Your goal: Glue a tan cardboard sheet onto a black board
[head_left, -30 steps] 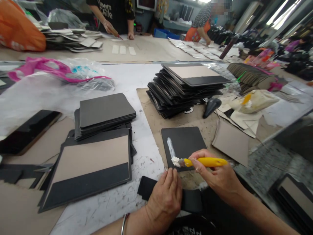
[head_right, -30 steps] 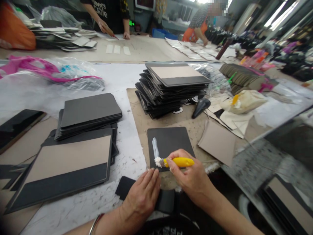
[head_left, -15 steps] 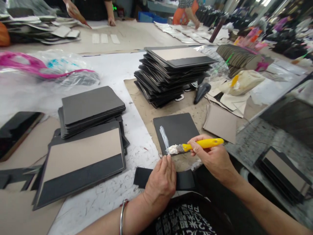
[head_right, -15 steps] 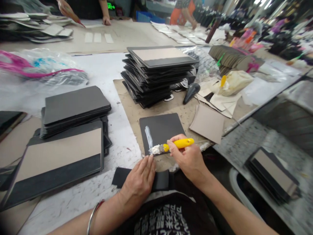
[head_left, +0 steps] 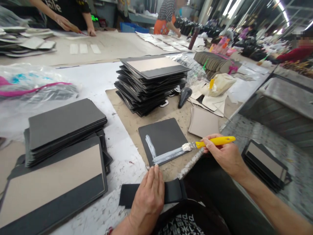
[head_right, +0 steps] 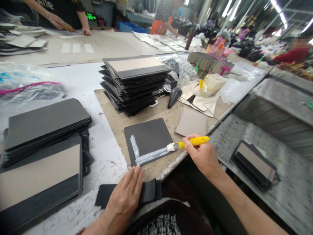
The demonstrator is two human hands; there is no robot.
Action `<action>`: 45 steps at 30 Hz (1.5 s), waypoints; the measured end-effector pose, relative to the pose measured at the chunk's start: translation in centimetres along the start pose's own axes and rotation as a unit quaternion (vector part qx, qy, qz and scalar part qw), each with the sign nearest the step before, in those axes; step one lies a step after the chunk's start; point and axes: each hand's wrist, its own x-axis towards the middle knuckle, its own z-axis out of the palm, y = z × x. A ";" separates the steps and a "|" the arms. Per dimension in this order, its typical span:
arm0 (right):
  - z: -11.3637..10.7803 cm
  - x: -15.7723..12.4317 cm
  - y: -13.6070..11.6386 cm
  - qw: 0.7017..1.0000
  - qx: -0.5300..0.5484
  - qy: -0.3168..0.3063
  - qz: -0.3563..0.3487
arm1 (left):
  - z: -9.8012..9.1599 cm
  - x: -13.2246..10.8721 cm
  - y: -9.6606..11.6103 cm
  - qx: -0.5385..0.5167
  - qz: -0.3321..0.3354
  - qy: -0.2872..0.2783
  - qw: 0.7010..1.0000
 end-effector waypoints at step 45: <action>0.1 2.0 -3.5 0.984 0.052 -0.138 -0.101 | 1.2 0.8 -0.2 -0.073 -0.072 0.067 0.992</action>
